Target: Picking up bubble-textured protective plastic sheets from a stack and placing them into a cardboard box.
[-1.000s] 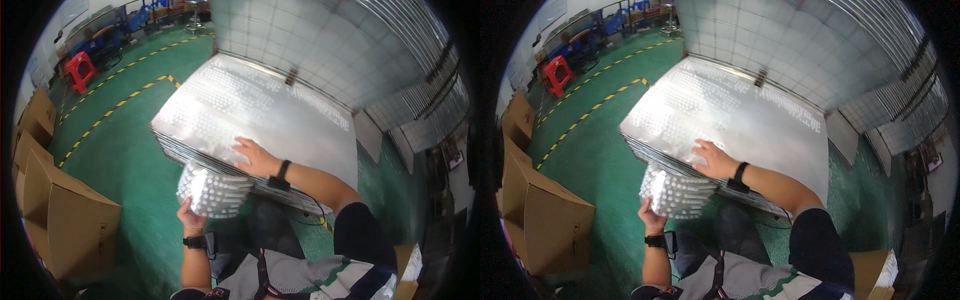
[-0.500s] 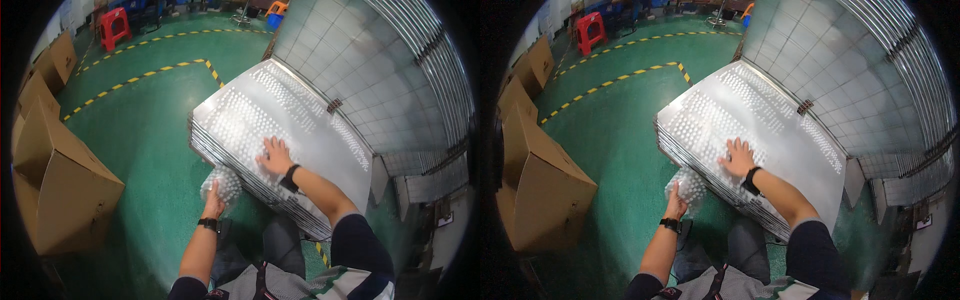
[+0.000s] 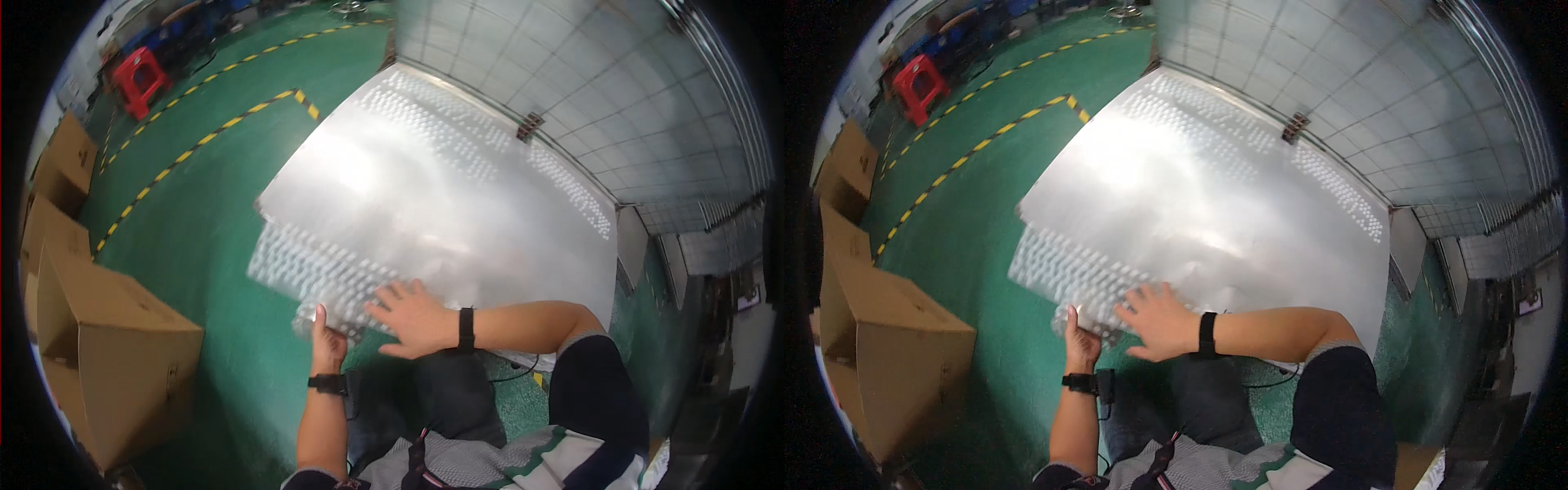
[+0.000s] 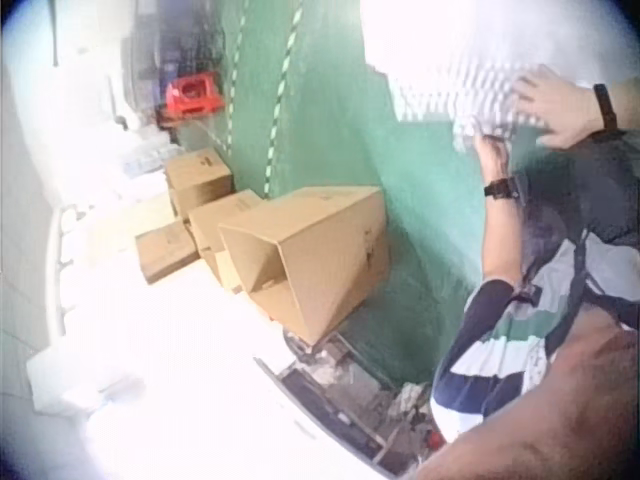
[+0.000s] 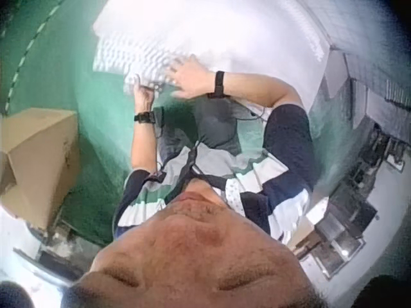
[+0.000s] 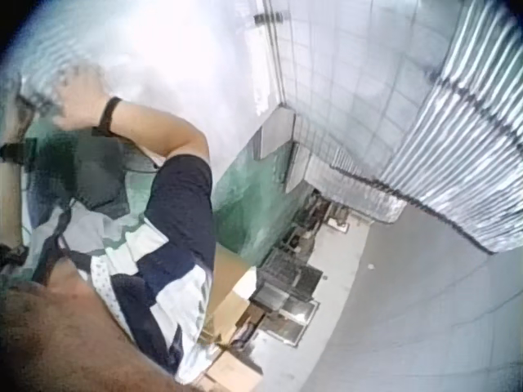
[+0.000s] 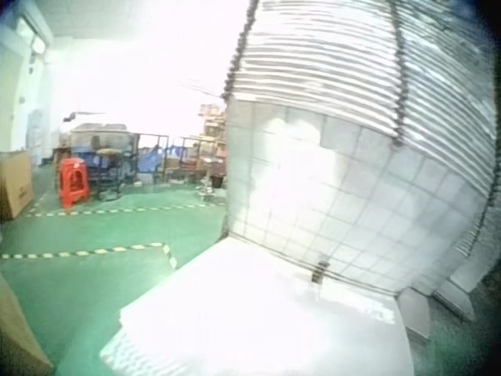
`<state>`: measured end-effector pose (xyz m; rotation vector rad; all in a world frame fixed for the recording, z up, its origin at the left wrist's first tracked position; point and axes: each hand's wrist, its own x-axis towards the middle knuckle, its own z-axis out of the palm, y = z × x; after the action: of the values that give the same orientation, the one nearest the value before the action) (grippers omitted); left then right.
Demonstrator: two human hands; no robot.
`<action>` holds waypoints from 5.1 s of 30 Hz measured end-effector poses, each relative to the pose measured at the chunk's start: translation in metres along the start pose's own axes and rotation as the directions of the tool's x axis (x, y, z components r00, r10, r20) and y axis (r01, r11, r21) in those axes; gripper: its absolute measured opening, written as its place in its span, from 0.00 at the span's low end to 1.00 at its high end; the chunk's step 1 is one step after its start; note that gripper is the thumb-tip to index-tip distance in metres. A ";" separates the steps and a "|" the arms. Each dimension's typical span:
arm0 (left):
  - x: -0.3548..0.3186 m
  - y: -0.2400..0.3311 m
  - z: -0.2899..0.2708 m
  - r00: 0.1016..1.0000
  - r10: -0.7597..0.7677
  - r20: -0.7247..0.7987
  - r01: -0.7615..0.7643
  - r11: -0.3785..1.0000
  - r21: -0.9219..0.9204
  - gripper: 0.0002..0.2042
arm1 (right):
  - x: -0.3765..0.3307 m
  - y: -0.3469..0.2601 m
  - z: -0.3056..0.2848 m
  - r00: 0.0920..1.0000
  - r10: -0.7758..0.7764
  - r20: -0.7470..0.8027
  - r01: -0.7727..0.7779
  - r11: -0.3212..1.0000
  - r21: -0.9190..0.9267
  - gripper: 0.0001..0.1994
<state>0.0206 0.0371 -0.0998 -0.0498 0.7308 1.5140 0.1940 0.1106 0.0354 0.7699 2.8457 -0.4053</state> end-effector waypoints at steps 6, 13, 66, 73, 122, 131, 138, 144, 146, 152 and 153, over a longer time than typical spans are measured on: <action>0.000 0.004 -0.029 0.993 0.100 0.061 -0.099 0.995 -0.030 0.29 | 0.079 0.214 -0.025 0.894 0.099 -0.436 -0.097 0.995 0.028 0.34; -0.011 0.020 -0.056 0.992 0.119 -0.041 -0.114 0.988 0.105 0.30 | 0.074 0.362 -0.054 0.506 0.811 -0.295 -0.746 0.583 0.322 0.42; -0.020 -0.031 -0.022 0.995 0.001 -0.099 0.022 0.973 0.229 0.24 | -0.105 0.287 -0.015 0.701 0.681 -0.211 -0.699 0.715 -0.010 0.34; -0.012 -0.041 -0.002 0.989 0.136 -0.052 -0.122 0.970 0.208 0.24 | -0.027 0.088 -0.014 0.979 0.181 -0.098 -0.189 0.978 -0.084 0.38; 0.006 -0.019 -0.015 0.997 0.001 -0.072 0.006 0.995 0.104 0.24 | 0.001 0.127 -0.059 0.911 0.181 -0.370 -0.135 0.980 0.146 0.28; 0.017 0.000 -0.037 0.988 0.148 -0.036 -0.143 0.983 0.118 0.37 | 0.079 0.138 0.003 0.925 0.362 -0.117 -0.363 0.932 0.011 0.41; 0.010 0.004 -0.010 0.926 0.272 -0.262 -0.232 0.957 0.172 0.43 | 0.031 0.034 0.003 0.978 0.208 0.012 -0.206 0.972 -0.116 0.43; 0.003 0.007 -0.012 0.971 0.177 -0.162 -0.171 0.984 0.052 0.44 | 0.033 -0.003 0.038 0.986 0.161 -0.039 -0.165 0.942 -0.292 0.38; 0.004 0.000 -0.007 0.966 0.214 -0.147 -0.206 0.976 0.063 0.44 | 0.024 -0.039 0.013 0.991 0.114 0.072 -0.100 0.981 -0.169 0.38; -0.022 0.014 -0.006 0.968 0.247 0.048 -0.239 0.961 -0.139 0.44 | 0.051 0.034 -0.029 0.998 -0.048 0.051 0.039 0.986 0.162 0.33; -0.026 0.015 -0.009 0.966 0.253 0.061 -0.244 0.962 -0.126 0.44 | 0.068 0.064 -0.029 0.999 0.035 -0.037 -0.030 0.991 0.129 0.33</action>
<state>0.0065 0.0113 -0.0884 0.0122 0.6022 1.7886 0.1660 0.2050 0.0335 0.8551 2.8614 -0.5795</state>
